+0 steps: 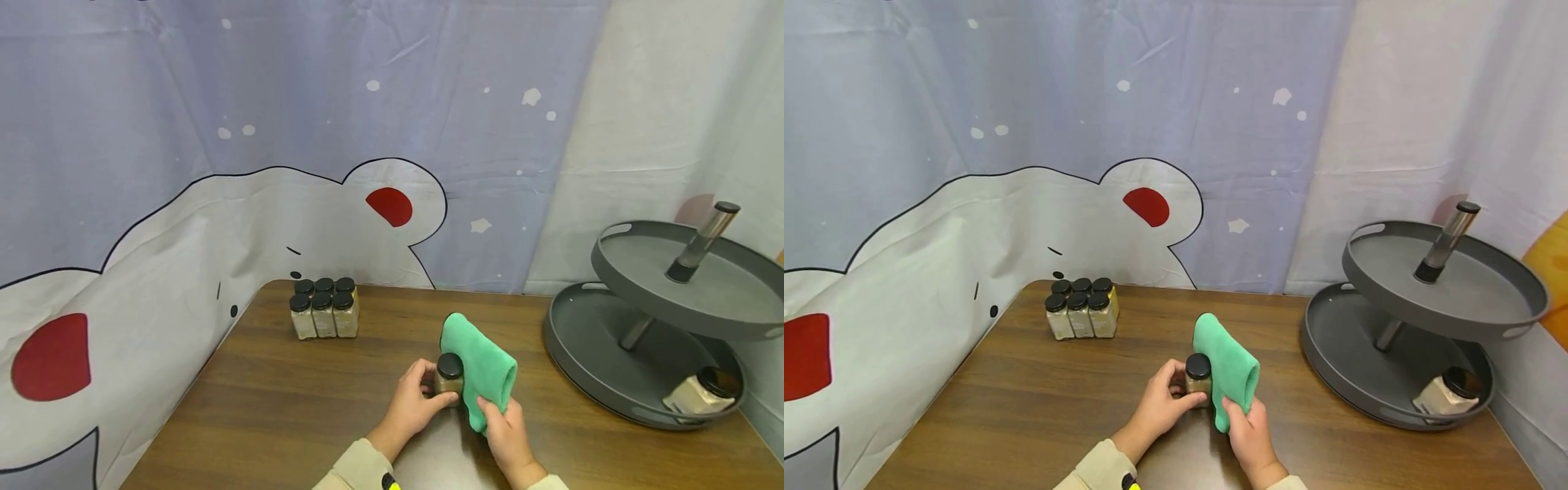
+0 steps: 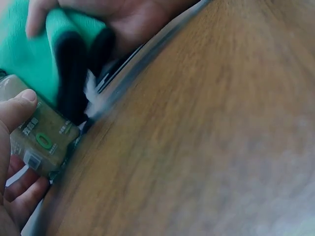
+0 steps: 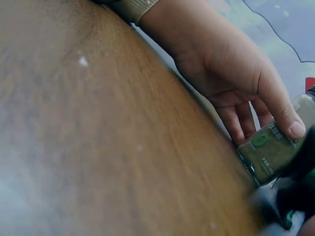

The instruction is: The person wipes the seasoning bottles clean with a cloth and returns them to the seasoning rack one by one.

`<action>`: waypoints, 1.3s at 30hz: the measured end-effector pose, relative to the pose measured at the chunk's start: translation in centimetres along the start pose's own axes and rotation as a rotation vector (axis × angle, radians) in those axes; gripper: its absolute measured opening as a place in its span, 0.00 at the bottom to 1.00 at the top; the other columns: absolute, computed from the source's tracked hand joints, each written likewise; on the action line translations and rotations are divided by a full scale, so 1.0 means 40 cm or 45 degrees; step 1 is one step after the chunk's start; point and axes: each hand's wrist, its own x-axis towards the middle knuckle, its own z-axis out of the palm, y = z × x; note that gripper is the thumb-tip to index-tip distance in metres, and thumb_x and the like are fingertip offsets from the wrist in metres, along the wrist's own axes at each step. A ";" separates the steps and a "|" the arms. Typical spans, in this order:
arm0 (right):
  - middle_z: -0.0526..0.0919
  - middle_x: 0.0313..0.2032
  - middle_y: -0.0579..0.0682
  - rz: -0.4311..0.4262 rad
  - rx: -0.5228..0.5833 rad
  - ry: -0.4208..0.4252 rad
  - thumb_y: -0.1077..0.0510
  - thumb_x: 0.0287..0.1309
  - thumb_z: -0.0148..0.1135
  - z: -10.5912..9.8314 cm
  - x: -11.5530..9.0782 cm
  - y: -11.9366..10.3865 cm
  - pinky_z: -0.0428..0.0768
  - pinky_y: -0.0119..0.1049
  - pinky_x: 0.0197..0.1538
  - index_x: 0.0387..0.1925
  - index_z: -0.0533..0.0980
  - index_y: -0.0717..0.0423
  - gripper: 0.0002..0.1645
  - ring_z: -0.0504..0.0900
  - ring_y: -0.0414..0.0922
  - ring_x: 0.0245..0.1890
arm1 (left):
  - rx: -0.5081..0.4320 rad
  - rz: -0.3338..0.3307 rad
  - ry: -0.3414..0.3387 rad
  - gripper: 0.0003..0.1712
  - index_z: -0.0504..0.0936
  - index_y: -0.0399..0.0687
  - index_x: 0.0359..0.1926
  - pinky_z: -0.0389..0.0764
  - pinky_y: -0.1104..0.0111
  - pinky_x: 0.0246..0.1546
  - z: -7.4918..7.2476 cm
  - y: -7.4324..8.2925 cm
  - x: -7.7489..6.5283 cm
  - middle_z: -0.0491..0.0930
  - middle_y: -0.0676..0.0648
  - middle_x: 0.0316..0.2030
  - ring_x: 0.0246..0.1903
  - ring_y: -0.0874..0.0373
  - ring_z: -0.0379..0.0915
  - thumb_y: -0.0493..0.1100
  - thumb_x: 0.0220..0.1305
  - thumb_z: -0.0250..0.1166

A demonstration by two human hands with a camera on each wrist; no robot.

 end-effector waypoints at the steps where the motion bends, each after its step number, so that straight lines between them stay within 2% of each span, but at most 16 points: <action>1: 0.83 0.32 0.48 0.014 -0.022 -0.015 0.71 0.62 0.54 0.000 0.001 0.000 0.78 0.27 0.40 0.40 0.78 0.76 0.10 0.78 0.35 0.32 | 0.001 -0.003 -0.002 0.24 0.77 0.48 0.46 0.82 0.68 0.43 0.000 0.001 0.000 0.79 0.51 0.43 0.44 0.59 0.78 0.46 0.53 0.80; 4: 0.83 0.31 0.52 0.072 -0.040 -0.034 0.69 0.63 0.54 0.000 0.003 -0.005 0.78 0.29 0.38 0.40 0.78 0.76 0.11 0.77 0.35 0.31 | 0.009 -0.005 -0.003 0.24 0.77 0.48 0.46 0.82 0.68 0.43 0.000 0.001 0.001 0.79 0.51 0.43 0.44 0.60 0.78 0.46 0.53 0.80; 8: 0.84 0.32 0.52 0.007 0.007 0.001 0.72 0.63 0.53 -0.002 -0.002 -0.007 0.79 0.28 0.39 0.42 0.77 0.78 0.11 0.79 0.35 0.32 | 0.026 -0.008 -0.007 0.24 0.77 0.49 0.46 0.82 0.69 0.43 -0.001 0.003 0.000 0.79 0.52 0.43 0.44 0.61 0.78 0.47 0.53 0.80; 13: 0.82 0.31 0.49 0.056 -0.029 -0.051 0.68 0.64 0.54 -0.002 0.001 -0.004 0.77 0.29 0.39 0.40 0.78 0.75 0.11 0.77 0.35 0.31 | 0.050 -0.013 -0.006 0.24 0.77 0.49 0.47 0.82 0.68 0.44 -0.001 0.002 0.000 0.78 0.53 0.43 0.44 0.61 0.78 0.48 0.53 0.79; 17: 0.83 0.31 0.53 0.016 -0.017 -0.006 0.71 0.62 0.54 -0.002 -0.001 -0.006 0.78 0.29 0.39 0.39 0.78 0.76 0.10 0.78 0.36 0.31 | 0.052 -0.004 -0.006 0.24 0.77 0.49 0.47 0.82 0.69 0.43 0.000 0.000 0.001 0.79 0.52 0.43 0.44 0.61 0.78 0.48 0.53 0.79; 19: 0.83 0.31 0.53 0.028 -0.038 -0.036 0.71 0.63 0.54 -0.002 0.000 -0.005 0.78 0.30 0.38 0.39 0.78 0.75 0.09 0.78 0.36 0.31 | 0.051 -0.001 -0.007 0.24 0.77 0.49 0.47 0.82 0.69 0.43 0.002 -0.001 0.001 0.79 0.52 0.43 0.44 0.62 0.78 0.48 0.54 0.79; 24: 0.80 0.30 0.52 0.147 -0.112 -0.154 0.65 0.65 0.54 0.001 0.010 -0.004 0.77 0.32 0.37 0.39 0.77 0.72 0.10 0.76 0.38 0.30 | 0.050 0.005 0.008 0.24 0.77 0.48 0.46 0.82 0.68 0.43 0.002 0.000 0.003 0.78 0.52 0.43 0.44 0.60 0.78 0.47 0.53 0.80; 28: 0.80 0.31 0.54 0.174 -0.106 -0.137 0.66 0.64 0.54 0.001 0.011 -0.001 0.77 0.32 0.39 0.40 0.77 0.72 0.10 0.76 0.39 0.31 | 0.061 0.018 -0.004 0.26 0.78 0.48 0.48 0.82 0.68 0.43 0.000 -0.004 0.003 0.78 0.52 0.43 0.44 0.59 0.78 0.48 0.52 0.80; 31: 0.80 0.31 0.53 0.177 -0.109 -0.118 0.65 0.65 0.55 0.000 0.012 0.002 0.76 0.32 0.40 0.40 0.78 0.72 0.11 0.76 0.38 0.31 | -0.001 0.047 -0.067 0.29 0.76 0.46 0.54 0.81 0.64 0.48 -0.010 -0.008 0.003 0.78 0.50 0.46 0.47 0.56 0.76 0.47 0.55 0.79; 36: 0.80 0.30 0.52 0.192 -0.118 -0.121 0.64 0.64 0.55 -0.002 0.008 0.001 0.75 0.32 0.38 0.40 0.78 0.72 0.11 0.75 0.38 0.30 | -0.229 0.075 -0.177 0.28 0.73 0.40 0.60 0.76 0.52 0.57 -0.030 -0.012 0.002 0.78 0.43 0.52 0.53 0.50 0.74 0.36 0.59 0.71; 39: 0.79 0.28 0.51 0.180 -0.117 -0.128 0.64 0.65 0.54 -0.002 0.009 0.000 0.75 0.32 0.38 0.39 0.77 0.71 0.11 0.74 0.38 0.29 | -0.219 0.102 -0.194 0.26 0.73 0.40 0.58 0.78 0.54 0.56 -0.034 -0.012 0.004 0.78 0.42 0.51 0.52 0.50 0.75 0.34 0.60 0.70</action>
